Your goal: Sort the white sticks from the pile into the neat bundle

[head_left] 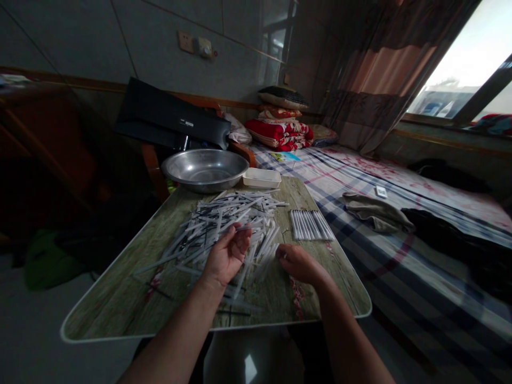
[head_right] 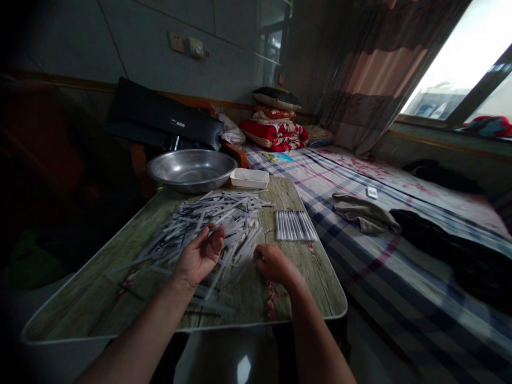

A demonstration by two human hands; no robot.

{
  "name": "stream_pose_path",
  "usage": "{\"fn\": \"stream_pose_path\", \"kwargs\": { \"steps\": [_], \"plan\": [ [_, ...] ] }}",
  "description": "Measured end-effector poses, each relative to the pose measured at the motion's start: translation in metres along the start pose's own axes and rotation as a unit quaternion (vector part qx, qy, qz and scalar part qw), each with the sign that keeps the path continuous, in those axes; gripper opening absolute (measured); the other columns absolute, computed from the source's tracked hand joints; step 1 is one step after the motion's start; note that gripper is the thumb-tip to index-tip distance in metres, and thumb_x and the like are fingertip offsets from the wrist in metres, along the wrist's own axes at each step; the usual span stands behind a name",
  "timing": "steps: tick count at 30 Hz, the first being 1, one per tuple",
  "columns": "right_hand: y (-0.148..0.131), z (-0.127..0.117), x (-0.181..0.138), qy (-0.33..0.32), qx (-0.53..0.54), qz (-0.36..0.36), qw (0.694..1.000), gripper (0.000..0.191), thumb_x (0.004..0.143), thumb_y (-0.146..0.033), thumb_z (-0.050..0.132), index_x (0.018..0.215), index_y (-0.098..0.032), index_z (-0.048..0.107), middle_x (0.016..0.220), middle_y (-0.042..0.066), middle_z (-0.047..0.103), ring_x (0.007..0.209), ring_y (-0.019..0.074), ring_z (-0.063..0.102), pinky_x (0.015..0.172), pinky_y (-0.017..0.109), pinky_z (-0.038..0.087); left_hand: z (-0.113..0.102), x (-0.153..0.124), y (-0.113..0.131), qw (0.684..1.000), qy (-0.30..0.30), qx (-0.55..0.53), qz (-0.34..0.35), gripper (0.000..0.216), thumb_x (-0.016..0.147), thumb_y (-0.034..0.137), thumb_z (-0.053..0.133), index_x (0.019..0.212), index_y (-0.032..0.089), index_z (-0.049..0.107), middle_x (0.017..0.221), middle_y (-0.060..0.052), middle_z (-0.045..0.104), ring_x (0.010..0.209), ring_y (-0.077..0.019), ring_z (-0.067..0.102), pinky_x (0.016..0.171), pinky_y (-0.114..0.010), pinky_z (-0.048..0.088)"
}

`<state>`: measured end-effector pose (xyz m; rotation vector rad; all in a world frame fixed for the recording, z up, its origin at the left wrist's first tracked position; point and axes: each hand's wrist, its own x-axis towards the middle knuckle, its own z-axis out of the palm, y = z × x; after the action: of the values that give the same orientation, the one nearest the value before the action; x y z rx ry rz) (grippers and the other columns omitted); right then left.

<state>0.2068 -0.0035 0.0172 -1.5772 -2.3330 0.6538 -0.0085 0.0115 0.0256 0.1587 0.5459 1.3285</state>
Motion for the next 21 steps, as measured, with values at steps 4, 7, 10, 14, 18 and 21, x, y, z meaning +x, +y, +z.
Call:
{"fn": "stream_pose_path", "kwargs": {
  "steps": [4, 7, 10, 14, 18, 21],
  "plan": [
    [0.000, 0.003, 0.004, 0.019, 0.028, -0.002, 0.999, 0.022, 0.073, -0.004, 0.049, 0.083, -0.015, 0.065, 0.080, 0.004, 0.068, 0.072, 0.0136, 0.058, 0.067, 0.023, 0.039, 0.000, 0.000, 0.000, 1.000, -0.004, -0.002, 0.003, 0.023, 0.093, 0.009, 0.045, 0.084, 0.012, 0.065, 0.078, -0.010, 0.075, 0.069, -0.0164, 0.073, 0.058, -0.021, 0.059],
    [0.000, 0.002, 0.005, 0.043, 0.035, 0.014, 0.998, 0.018, 0.077, -0.008, 0.049, 0.083, -0.015, 0.065, 0.076, 0.004, 0.068, 0.068, 0.0129, 0.057, 0.063, 0.022, 0.038, -0.001, 0.001, 0.001, 1.000, -0.007, -0.007, 0.004, 0.021, 0.092, 0.009, 0.046, 0.084, 0.012, 0.066, 0.079, -0.010, 0.075, 0.070, -0.0165, 0.073, 0.058, -0.021, 0.059],
    [-0.001, -0.008, 0.011, 0.074, 0.026, 0.025, 0.997, 0.016, 0.080, -0.012, 0.051, 0.083, -0.015, 0.066, 0.075, 0.004, 0.068, 0.067, 0.0131, 0.058, 0.063, 0.023, 0.038, -0.001, 0.001, 0.001, 1.000, -0.002, -0.010, 0.004, 0.023, 0.092, 0.009, 0.045, 0.084, 0.012, 0.066, 0.079, -0.010, 0.075, 0.070, -0.0169, 0.073, 0.058, -0.021, 0.059],
    [0.000, -0.035, 0.045, 0.122, -0.024, 0.036, 0.992, 0.015, 0.080, -0.014, 0.053, 0.087, -0.014, 0.067, 0.083, 0.006, 0.070, 0.075, 0.0152, 0.062, 0.068, 0.023, 0.040, -0.001, 0.001, 0.001, 1.000, -0.001, -0.011, 0.003, 0.025, 0.093, 0.009, 0.043, 0.084, 0.011, 0.066, 0.079, -0.011, 0.075, 0.070, -0.0172, 0.073, 0.058, -0.021, 0.059],
    [0.011, -0.050, 0.105, 0.132, -0.104, 0.108, 0.980, 0.021, 0.083, -0.016, 0.053, 0.096, -0.015, 0.069, 0.100, 0.008, 0.072, 0.094, 0.0173, 0.063, 0.080, 0.023, 0.042, -0.001, 0.000, 0.001, 1.000, -0.010, -0.006, -0.004, 0.024, 0.093, 0.008, 0.043, 0.085, 0.012, 0.066, 0.079, -0.009, 0.076, 0.071, -0.0164, 0.073, 0.059, -0.021, 0.059],
    [0.023, -0.046, 0.146, 0.120, -0.120, 0.138, 0.976, 0.024, 0.084, -0.014, 0.051, 0.097, -0.014, 0.071, 0.104, 0.012, 0.071, 0.099, 0.0199, 0.063, 0.081, 0.024, 0.042, -0.001, 0.000, 0.001, 1.000, -0.007, -0.010, -0.004, 0.027, 0.094, 0.008, 0.041, 0.083, 0.012, 0.066, 0.079, -0.010, 0.076, 0.070, -0.0167, 0.074, 0.058, -0.021, 0.059]
  ]
}}
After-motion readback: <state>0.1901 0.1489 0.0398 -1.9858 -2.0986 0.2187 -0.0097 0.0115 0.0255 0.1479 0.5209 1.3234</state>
